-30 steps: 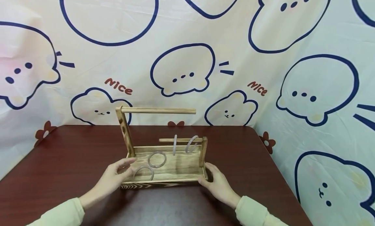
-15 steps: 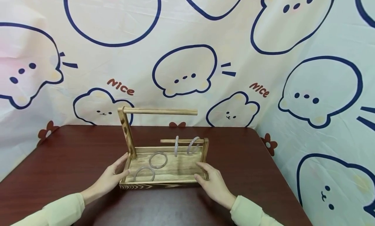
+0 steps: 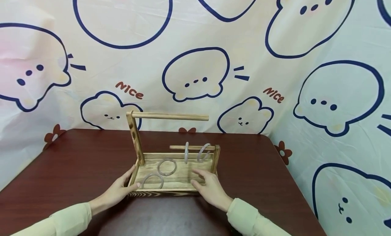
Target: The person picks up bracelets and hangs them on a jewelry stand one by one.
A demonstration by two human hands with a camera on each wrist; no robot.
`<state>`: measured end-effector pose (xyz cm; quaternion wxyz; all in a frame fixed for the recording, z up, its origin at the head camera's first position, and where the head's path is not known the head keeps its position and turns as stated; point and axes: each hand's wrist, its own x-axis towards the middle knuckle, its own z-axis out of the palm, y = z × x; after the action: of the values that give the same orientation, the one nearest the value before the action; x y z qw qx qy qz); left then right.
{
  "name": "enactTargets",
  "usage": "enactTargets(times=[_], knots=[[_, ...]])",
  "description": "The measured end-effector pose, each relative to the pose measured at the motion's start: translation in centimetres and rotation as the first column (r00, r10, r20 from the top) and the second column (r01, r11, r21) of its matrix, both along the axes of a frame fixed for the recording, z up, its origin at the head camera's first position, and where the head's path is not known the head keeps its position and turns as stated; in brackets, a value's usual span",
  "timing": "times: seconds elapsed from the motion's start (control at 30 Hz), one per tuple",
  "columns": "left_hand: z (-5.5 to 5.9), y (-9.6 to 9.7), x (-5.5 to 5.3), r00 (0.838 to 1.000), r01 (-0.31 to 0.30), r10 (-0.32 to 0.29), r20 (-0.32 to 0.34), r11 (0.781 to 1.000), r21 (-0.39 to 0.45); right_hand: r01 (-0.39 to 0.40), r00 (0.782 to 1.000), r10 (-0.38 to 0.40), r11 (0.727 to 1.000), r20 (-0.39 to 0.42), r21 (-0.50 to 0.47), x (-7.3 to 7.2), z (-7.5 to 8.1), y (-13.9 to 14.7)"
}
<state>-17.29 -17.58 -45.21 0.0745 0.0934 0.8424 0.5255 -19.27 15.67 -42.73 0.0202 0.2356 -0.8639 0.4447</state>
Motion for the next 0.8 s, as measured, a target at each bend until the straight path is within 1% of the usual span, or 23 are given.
enactTargets(times=[0.1, 0.17, 0.3, 0.37, 0.4, 0.53, 0.6, 0.7, 0.8], knots=[[-0.2, 0.0, 0.0, 1.0, 0.014, -0.015, 0.021, 1.0, 0.012, -0.027, 0.999, 0.028, 0.998, -0.016, 0.054, -0.6, -0.2, -0.7], [-0.4, 0.1, 0.0, 0.999, 0.023, -0.023, 0.039, 1.0, 0.013, -0.039, 0.998, 0.045, 0.994, -0.054, 0.101, -1.0, -0.3, -1.3], [-0.5, 0.3, -0.1, 0.999, 0.022, -0.023, 0.044, 1.0, 0.014, -0.065, 0.986, 0.088, 0.985, -0.139, 0.16, -1.6, -0.4, -2.5], [-0.5, 0.3, 0.0, 0.999, 0.02, -0.02, 0.041, 1.0, 0.014, -0.081, 0.981, 0.114, 0.976, -0.156, 0.201, -1.9, -0.5, -3.2], [-0.5, 0.3, 0.0, 0.999, 0.018, -0.019, 0.037, 1.0, 0.015, -0.09, 0.981, 0.125, 0.972, -0.151, 0.219, -1.9, -0.4, -3.6], [-0.5, 0.2, 0.0, 1.0, 0.011, -0.012, 0.022, 1.0, 0.013, -0.147, 0.973, 0.195, 0.936, -0.123, 0.32, -2.4, -0.1, -5.0], [-0.5, 0.2, 0.0, 1.0, 0.006, -0.006, 0.018, 1.0, 0.009, -0.174, 0.964, 0.233, 0.917, -0.127, 0.358, -2.7, 0.0, -5.6], [-0.5, 0.1, 0.1, 1.0, 0.004, -0.004, 0.016, 1.0, 0.001, -0.197, 0.947, 0.279, 0.893, -0.156, 0.403, -3.3, -0.2, -6.4], [-0.3, -0.1, 0.1, 1.0, 0.003, -0.002, 0.02, 1.0, -0.005, -0.206, 0.923, 0.322, 0.876, -0.21, 0.436, -4.1, -0.5, -7.2]])
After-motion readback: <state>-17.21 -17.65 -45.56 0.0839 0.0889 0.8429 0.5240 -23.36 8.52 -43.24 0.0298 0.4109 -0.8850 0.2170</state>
